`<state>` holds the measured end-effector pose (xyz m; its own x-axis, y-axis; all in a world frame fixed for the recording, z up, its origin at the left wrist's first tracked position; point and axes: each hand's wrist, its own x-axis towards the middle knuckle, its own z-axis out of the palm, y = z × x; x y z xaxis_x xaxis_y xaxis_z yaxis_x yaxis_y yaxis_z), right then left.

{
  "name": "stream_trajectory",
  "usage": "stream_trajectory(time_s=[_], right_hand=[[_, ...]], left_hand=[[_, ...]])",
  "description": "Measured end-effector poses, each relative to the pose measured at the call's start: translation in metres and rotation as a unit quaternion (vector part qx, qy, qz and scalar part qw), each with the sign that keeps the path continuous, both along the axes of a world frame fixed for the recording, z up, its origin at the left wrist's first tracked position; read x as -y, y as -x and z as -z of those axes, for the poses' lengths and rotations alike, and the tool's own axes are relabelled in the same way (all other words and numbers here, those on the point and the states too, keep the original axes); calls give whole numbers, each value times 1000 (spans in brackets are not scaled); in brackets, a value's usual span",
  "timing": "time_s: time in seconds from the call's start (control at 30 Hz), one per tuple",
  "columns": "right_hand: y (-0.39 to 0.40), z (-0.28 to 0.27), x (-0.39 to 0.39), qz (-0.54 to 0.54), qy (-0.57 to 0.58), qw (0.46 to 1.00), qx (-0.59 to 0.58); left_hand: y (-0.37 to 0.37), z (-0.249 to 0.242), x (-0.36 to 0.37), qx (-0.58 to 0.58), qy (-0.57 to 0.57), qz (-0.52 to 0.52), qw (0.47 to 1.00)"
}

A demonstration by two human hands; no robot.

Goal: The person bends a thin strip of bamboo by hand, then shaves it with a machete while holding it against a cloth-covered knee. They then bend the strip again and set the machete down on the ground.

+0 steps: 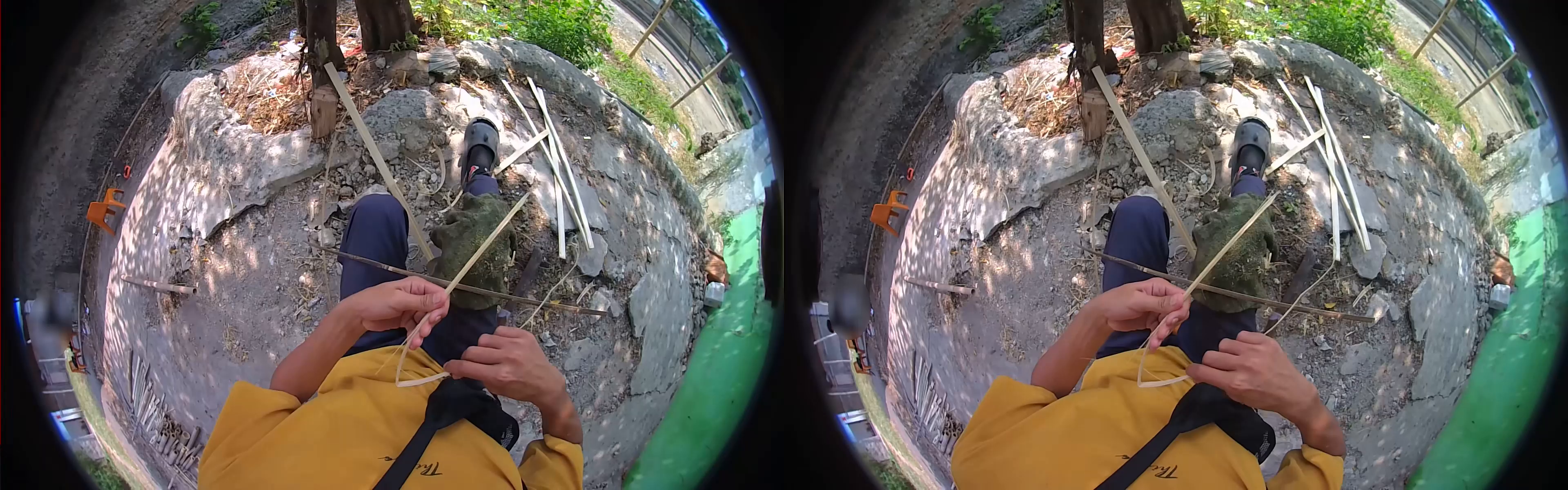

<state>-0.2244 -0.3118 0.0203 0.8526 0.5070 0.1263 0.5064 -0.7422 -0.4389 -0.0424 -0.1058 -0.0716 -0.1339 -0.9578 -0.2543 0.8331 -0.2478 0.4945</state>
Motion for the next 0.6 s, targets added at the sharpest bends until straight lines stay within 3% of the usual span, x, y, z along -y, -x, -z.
stream_trajectory(time_s=[0.2,0.27,0.43,0.5,0.53,0.6], right_hand=[[1,2,2,31,-20,999,-2],[2,-2,9,101,-57,993,-8],[23,-14,51,245,-75,966,41],[32,-21,69,390,-76,914,83],[36,-19,79,399,-69,910,86],[39,-2,105,536,-160,824,89]], left_hand=[[-7,-10,-5,15,-5,-30,999],[-11,-12,-8,-11,7,-166,986],[-23,-41,-20,63,23,-266,962],[-28,-33,-25,74,34,-264,961],[-29,-30,-27,112,46,-290,949],[-29,-23,-28,122,66,-341,930]])
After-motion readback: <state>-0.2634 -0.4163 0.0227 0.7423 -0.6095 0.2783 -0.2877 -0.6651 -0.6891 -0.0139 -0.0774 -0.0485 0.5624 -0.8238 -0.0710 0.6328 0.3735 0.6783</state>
